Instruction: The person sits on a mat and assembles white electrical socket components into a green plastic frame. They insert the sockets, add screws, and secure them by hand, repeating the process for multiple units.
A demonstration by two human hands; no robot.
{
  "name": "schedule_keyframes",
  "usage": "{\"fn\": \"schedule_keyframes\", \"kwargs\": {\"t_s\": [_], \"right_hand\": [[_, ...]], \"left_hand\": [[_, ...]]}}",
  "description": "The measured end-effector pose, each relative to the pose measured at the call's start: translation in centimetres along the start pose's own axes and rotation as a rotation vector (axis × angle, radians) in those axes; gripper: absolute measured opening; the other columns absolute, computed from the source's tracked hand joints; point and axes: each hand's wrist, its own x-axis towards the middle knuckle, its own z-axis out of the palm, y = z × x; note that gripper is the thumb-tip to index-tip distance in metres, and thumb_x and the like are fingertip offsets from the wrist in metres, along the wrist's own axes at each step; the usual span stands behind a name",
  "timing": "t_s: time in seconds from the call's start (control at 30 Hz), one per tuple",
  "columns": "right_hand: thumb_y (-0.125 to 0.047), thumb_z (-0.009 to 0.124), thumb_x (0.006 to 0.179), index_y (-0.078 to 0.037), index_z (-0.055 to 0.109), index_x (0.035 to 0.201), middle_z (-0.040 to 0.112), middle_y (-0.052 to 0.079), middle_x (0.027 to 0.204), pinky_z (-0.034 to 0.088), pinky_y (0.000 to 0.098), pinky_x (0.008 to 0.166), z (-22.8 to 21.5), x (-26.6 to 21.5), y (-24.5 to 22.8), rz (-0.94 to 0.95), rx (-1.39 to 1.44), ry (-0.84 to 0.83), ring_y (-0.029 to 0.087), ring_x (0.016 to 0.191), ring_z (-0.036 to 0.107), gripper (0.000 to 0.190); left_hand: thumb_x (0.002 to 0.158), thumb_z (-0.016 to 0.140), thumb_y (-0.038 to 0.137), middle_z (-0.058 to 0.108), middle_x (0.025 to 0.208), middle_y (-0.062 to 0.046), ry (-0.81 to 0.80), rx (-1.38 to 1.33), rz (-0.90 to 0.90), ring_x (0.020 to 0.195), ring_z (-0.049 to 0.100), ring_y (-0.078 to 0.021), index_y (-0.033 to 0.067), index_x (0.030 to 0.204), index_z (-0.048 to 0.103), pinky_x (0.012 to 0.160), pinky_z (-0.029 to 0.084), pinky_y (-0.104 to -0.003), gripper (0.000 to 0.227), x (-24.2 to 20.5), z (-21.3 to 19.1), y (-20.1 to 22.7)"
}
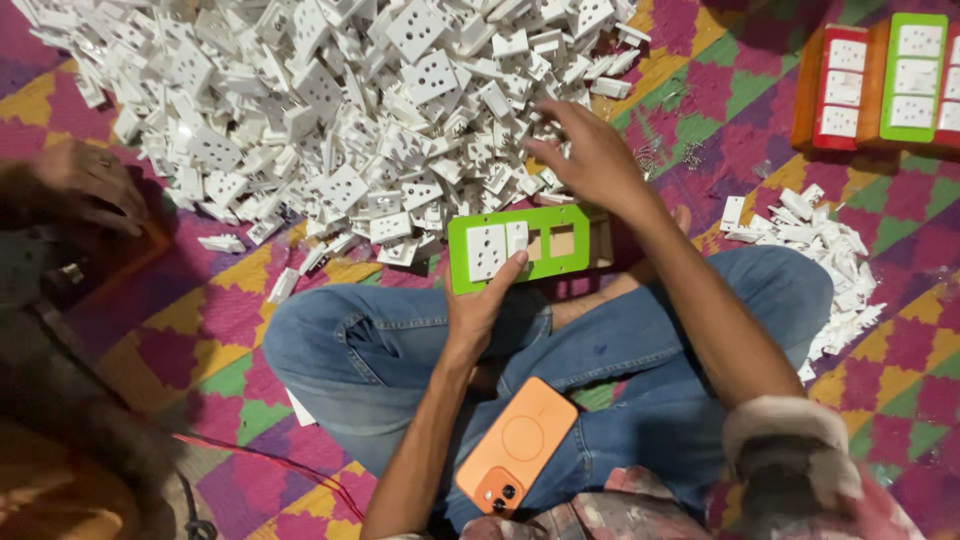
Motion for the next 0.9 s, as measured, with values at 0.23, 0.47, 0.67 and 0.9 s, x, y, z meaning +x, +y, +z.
{"fn": "schedule_keyframes", "kwargs": {"t_s": [0.23,0.47,0.67,0.9], "right_hand": [[-0.024,0.076,0.097,-0.003,0.059,0.125,0.073,0.017,0.095,0.055,0.0467,0.073,5.2,6.7,-0.3,0.101,-0.276,0.11,0.035,0.086,0.071,0.04],[-0.023,0.082,0.088,-0.003,0.06,0.112,0.074,0.013,0.097,0.057,0.0401,0.065,6.8,5.9,1.0,0.017,-0.194,0.21,0.027,0.081,0.074,0.038],[-0.033,0.084,0.088,-0.005,0.062,0.104,0.072,0.01,0.089,0.054,0.0425,0.064,6.9,6.1,0.3,0.058,-0.208,0.238,0.027,0.077,0.072,0.04],[-0.032,0.08,0.089,-0.007,0.061,0.11,0.071,0.008,0.083,0.053,0.0435,0.063,7.6,6.3,0.5,0.117,-0.121,0.292,0.027,0.074,0.071,0.038]], "left_hand": [[0.085,0.084,0.007,0.078,0.096,-0.006,0.019,0.03,0.064,0.082,0.071,-0.0098,-0.0012,0.107,0.075,0.076,0.058,-0.026,0.025,0.4,-0.8,0.7],[0.082,0.085,0.008,0.076,0.095,-0.004,0.014,0.03,0.045,0.081,0.07,-0.0096,0.0009,0.105,0.071,0.074,0.058,-0.025,0.028,0.5,-0.6,-0.6],[0.081,0.088,0.009,0.076,0.096,-0.005,0.067,0.088,0.063,0.081,0.07,-0.01,0.0005,0.105,0.071,0.074,0.058,-0.025,0.031,0.8,-0.4,-1.2],[0.081,0.087,0.009,0.075,0.097,-0.004,0.057,0.069,0.036,0.083,0.069,-0.01,0.0013,0.106,0.071,0.075,0.057,-0.025,0.031,0.9,-0.3,-1.2]]}}
